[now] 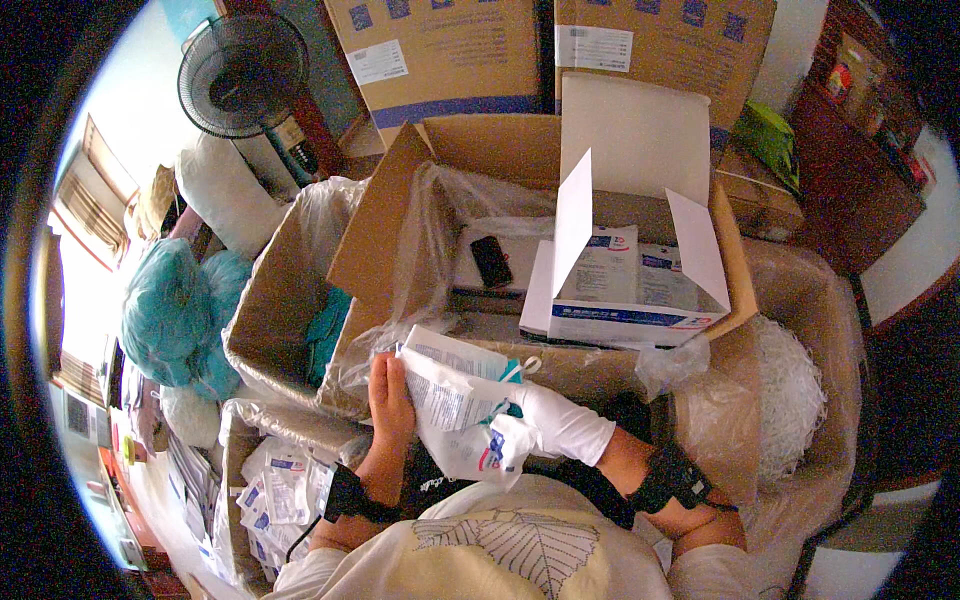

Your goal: Checking and sorting teal-colored face masks from a shipping box into individual plastic bags.

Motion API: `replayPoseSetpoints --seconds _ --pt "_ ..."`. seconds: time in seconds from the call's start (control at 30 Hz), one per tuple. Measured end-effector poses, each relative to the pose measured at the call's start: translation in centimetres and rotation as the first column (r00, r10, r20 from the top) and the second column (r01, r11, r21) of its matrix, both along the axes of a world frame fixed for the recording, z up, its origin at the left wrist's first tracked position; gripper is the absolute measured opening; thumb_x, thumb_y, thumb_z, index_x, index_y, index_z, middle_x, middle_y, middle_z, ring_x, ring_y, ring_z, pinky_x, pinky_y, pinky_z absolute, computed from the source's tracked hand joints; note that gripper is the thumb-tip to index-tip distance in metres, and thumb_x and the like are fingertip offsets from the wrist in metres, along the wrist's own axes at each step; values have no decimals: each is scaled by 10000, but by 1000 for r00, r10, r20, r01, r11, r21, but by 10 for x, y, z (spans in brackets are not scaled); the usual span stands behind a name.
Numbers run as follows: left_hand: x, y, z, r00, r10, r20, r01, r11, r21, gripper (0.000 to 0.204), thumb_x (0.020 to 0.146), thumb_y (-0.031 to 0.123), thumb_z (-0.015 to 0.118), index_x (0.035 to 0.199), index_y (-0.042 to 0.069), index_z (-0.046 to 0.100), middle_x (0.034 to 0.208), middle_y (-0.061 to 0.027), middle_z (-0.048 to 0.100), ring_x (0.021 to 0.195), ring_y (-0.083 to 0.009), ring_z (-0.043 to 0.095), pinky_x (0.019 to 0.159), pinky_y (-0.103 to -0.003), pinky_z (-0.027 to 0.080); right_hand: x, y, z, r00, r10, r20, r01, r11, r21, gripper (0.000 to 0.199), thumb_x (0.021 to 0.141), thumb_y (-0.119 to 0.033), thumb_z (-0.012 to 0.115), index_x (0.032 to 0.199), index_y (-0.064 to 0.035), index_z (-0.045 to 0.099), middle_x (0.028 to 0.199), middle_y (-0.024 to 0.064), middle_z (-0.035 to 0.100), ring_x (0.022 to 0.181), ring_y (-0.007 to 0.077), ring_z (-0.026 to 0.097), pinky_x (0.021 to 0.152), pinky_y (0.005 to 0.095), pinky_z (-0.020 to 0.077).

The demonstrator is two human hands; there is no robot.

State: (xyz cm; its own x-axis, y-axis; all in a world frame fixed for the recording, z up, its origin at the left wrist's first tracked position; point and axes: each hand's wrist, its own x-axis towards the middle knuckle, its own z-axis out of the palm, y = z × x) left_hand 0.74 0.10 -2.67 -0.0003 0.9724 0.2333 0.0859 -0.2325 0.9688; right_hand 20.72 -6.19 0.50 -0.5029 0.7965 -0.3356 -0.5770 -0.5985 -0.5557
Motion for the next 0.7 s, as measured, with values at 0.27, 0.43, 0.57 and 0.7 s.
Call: replayPoseSetpoints --seconds 0.27,0.43,0.57,0.7 --pt "15 -7 16 970 -8 -244 9 1000 4 216 924 206 430 872 11 508 687 -73 527 643 -131 458 605 -279 402 -3 -2 -41 982 55 -181 -76 991 -110 367 865 -179 532 1182 -2 478 1099 70 571 953 135 567 857 281 457" --pt "-3 3 12 951 60 -304 -66 998 -9 204 915 196 435 872 11 509 672 -110 530 624 -162 477 596 -302 410 10 2 -10 715 -95 693 -334 824 458 279 829 -151 567 1078 -25 564 969 64 626 858 177 599 772 279 466" --pt "-20 9 13 943 189 -275 -186 982 36 222 932 199 401 856 12 493 699 -74 500 654 -141 439 603 -292 393 23 2 4 220 -437 872 -472 735 487 222 804 -142 584 990 -20 595 859 174 628 792 307 614 694 310 465" --pt "-62 15 8 917 339 -208 -337 940 47 210 929 185 410 884 -1 494 805 -97 501 760 -177 450 700 -319 391 31 -1 20 234 -588 774 -120 773 623 248 880 -232 513 947 -6 588 795 148 631 726 268 612 658 346 461"
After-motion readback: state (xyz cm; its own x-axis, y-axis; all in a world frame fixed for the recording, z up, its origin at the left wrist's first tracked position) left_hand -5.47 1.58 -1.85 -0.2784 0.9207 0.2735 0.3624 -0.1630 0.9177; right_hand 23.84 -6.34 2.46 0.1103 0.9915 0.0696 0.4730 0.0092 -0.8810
